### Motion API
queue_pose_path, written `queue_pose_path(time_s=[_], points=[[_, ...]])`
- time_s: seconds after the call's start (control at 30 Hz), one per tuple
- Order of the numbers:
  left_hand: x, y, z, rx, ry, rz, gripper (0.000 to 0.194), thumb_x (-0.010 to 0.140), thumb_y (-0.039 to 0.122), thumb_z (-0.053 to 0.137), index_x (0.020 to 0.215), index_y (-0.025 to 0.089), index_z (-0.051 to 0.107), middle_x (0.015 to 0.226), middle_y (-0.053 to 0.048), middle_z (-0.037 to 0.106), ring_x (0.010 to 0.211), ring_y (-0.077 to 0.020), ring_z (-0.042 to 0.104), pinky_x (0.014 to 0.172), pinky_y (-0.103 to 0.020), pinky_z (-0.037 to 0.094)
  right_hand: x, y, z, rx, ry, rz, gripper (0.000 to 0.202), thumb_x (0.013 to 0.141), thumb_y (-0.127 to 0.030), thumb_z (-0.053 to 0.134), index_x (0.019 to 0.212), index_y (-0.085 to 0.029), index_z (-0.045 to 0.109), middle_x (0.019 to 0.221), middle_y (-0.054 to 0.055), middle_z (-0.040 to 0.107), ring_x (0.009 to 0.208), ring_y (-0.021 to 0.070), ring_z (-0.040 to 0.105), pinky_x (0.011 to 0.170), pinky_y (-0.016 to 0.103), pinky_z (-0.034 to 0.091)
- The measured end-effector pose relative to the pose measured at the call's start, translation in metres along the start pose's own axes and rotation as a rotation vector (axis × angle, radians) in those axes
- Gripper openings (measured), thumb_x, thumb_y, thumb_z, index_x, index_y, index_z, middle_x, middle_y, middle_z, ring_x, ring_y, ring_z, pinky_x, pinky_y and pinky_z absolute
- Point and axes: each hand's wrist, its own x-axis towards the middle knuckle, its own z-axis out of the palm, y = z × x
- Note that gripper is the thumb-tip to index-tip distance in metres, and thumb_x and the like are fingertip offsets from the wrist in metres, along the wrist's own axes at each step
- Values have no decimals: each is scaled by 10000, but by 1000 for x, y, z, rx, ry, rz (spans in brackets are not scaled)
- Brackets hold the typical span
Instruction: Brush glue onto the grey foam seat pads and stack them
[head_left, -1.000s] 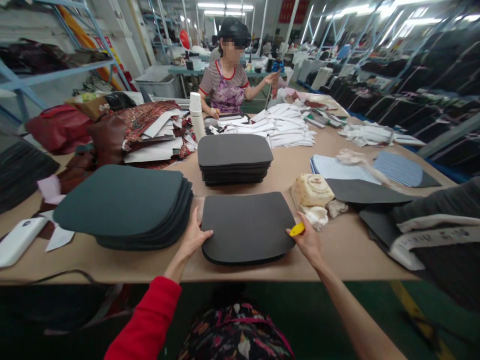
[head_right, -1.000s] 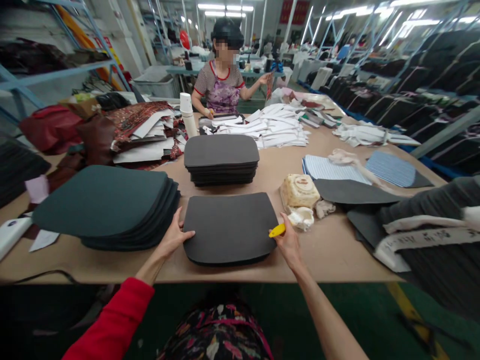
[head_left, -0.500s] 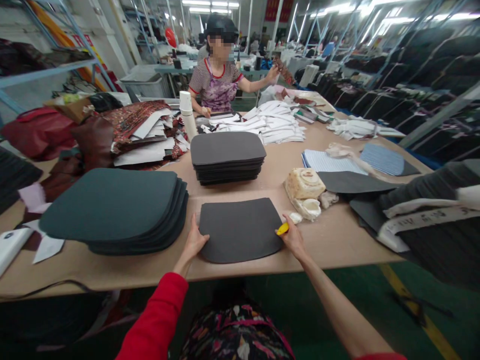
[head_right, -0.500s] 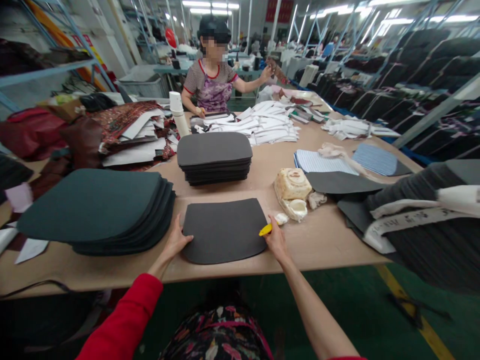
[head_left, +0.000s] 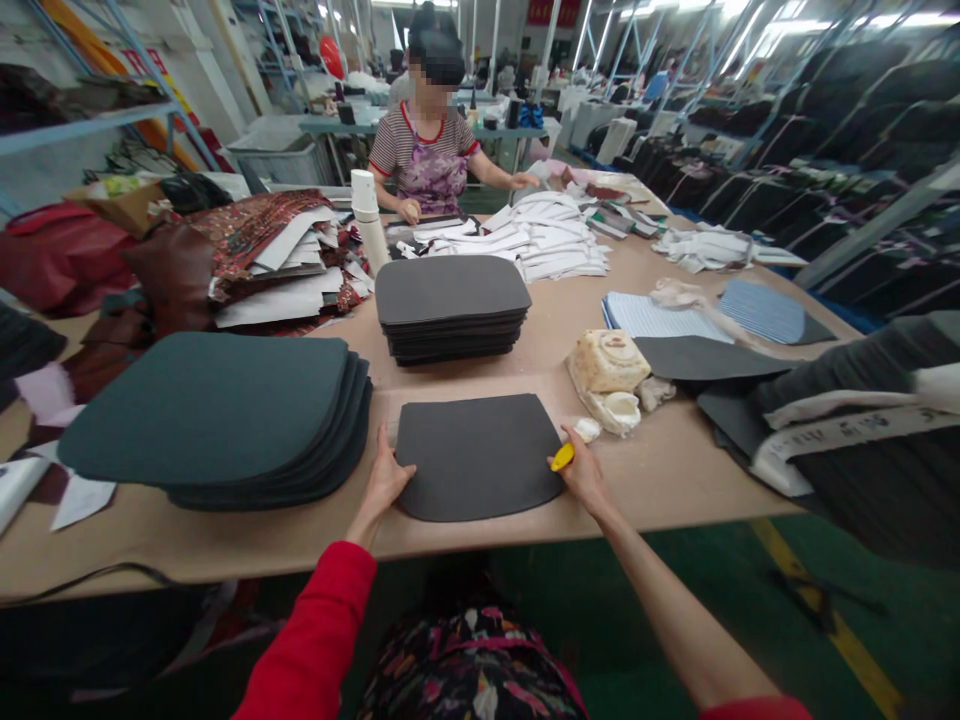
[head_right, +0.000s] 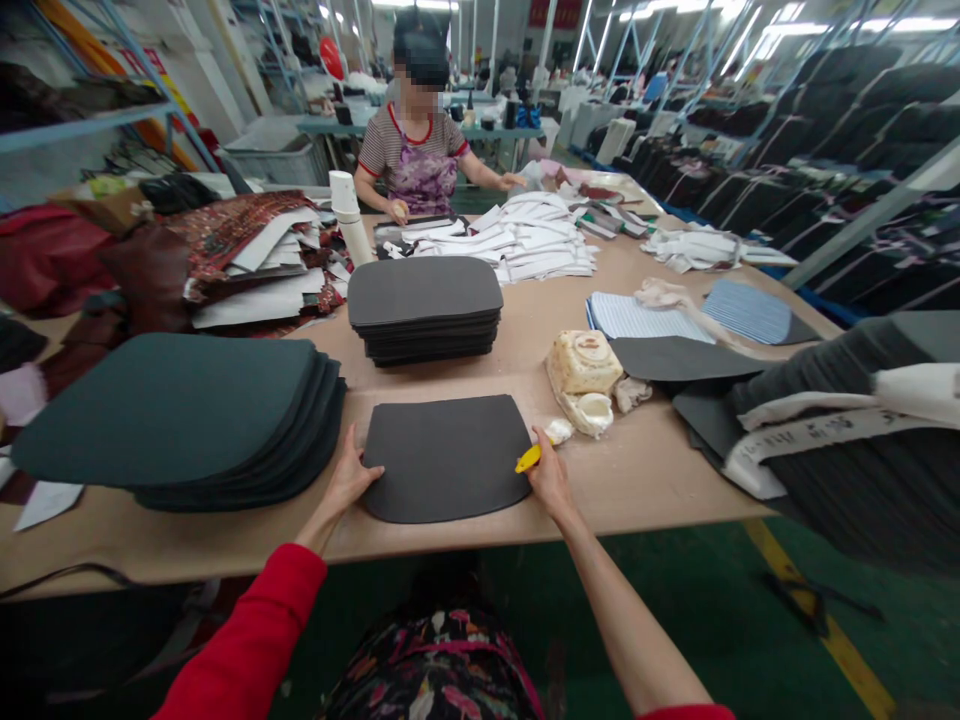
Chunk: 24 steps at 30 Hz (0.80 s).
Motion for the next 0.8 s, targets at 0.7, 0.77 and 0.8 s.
queue_pose_path(time_s=[0.7, 0.77, 0.8], points=[[-7, 8, 9, 154, 36, 90, 982, 649, 85, 608, 1433, 161, 22, 1278, -190, 481, 1208, -326, 448, 972, -439, 392, -5, -7, -3, -11, -26, -23, 582, 720, -275, 517, 1278, -142, 422, 738, 18, 583, 618, 165, 520, 573, 266, 376], [-5, 7, 9, 199, 53, 88, 979, 650, 97, 612, 1435, 170, 32, 1273, -197, 481, 1162, -338, 488, 956, -456, 400, -5, -9, -5, -12, -22, -17, 568, 717, -264, 519, 1266, -145, 436, 732, 19, 590, 620, 168, 526, 569, 262, 374], [-4, 6, 9, 212, 57, 80, 984, 649, 104, 616, 1435, 176, 30, 1259, -194, 492, 1131, -338, 513, 944, -460, 408, -5, -10, -5, -12, -17, -14, 560, 714, -258, 520, 1258, -146, 444, 735, 21, 594, 625, 169, 529, 570, 261, 376]])
